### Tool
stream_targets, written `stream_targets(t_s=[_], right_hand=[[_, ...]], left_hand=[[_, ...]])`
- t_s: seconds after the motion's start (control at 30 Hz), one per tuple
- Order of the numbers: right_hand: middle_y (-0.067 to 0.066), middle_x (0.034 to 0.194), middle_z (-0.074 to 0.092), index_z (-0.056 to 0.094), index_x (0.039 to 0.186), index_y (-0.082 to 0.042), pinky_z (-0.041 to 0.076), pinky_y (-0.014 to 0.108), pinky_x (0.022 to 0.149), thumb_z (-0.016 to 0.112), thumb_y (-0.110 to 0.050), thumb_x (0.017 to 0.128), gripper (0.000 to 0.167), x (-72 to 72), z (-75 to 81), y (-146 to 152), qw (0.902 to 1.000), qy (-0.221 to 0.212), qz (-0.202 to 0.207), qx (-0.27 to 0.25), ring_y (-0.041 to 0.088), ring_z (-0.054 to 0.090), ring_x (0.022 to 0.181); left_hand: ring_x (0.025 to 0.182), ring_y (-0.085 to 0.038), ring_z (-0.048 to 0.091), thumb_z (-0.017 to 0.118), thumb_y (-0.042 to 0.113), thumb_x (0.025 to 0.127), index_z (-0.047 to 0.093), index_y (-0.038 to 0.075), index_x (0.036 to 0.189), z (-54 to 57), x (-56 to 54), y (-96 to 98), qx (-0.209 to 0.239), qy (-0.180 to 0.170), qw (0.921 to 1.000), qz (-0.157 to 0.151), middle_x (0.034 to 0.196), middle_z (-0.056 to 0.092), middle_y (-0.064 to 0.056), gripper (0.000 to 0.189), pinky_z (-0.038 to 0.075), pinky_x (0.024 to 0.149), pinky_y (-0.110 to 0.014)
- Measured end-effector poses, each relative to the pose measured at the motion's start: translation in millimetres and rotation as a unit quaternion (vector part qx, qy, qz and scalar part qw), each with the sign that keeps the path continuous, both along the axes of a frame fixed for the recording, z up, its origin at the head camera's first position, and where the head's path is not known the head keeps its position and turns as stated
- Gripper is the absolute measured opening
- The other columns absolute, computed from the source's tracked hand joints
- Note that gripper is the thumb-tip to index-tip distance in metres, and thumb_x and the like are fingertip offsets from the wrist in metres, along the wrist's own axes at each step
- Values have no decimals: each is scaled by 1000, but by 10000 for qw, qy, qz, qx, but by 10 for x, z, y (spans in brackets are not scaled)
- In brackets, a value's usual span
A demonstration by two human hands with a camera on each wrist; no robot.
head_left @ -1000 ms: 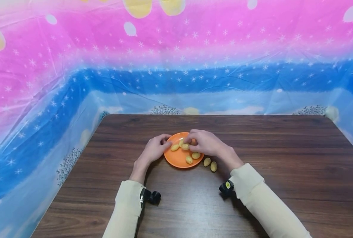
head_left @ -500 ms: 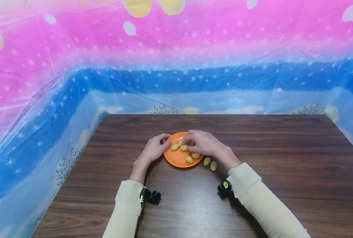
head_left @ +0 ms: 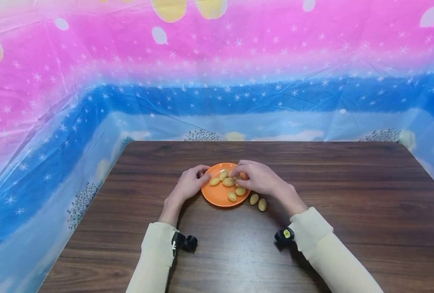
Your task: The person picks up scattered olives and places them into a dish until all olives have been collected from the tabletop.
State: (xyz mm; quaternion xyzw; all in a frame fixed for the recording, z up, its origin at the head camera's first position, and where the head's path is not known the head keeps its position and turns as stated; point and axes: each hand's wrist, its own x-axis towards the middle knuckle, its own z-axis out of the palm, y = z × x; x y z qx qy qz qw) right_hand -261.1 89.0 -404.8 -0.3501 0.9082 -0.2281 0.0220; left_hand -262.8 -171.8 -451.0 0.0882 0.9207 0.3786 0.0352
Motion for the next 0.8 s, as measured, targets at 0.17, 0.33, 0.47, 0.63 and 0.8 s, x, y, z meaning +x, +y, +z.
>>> stream_targets(t_s=[0.17,0.33,0.47,0.63,0.8], right_hand=[[-6,103,63,73,116,-19,47,32,76,64,-22,96,22,57,14,85,9999,78,-23,-114,11,56,84],[-6,105,64,74,115,-19,48,31,75,64,-22,97,21,113,5,157,9998,94,-48,-189,11,57,82],[-6,103,64,74,115,-20,47,30,72,63,-23,97,21,157,-10,217,9997,141,-53,-179,9,55,76],[-9,102,63,74,112,-21,47,29,73,65,-24,97,19,208,-32,308,9996,73,-175,-196,7,56,78],[-10,101,63,74,110,-23,47,28,71,66,-24,96,16,251,-58,392,9993,-18,-242,-291,6,55,76]], left_hand=[[79,-19,51,55,39,101,61,17,134,9,3,0,-36,3,10000,-8,91,56,-4,39,38,72,-32],[79,-20,50,54,40,101,60,17,134,24,17,9,-36,-9,10000,-22,91,56,-4,40,38,72,-32],[79,-20,50,54,40,102,60,18,134,29,28,10,-21,-28,10000,5,91,56,-4,40,38,71,-32],[79,-20,50,54,40,102,60,18,134,24,31,13,8,-22,10000,-37,91,56,-4,40,38,72,-32],[78,-19,50,54,40,102,60,18,134,16,30,8,2,2,10000,-19,90,55,-4,39,38,71,-32]])
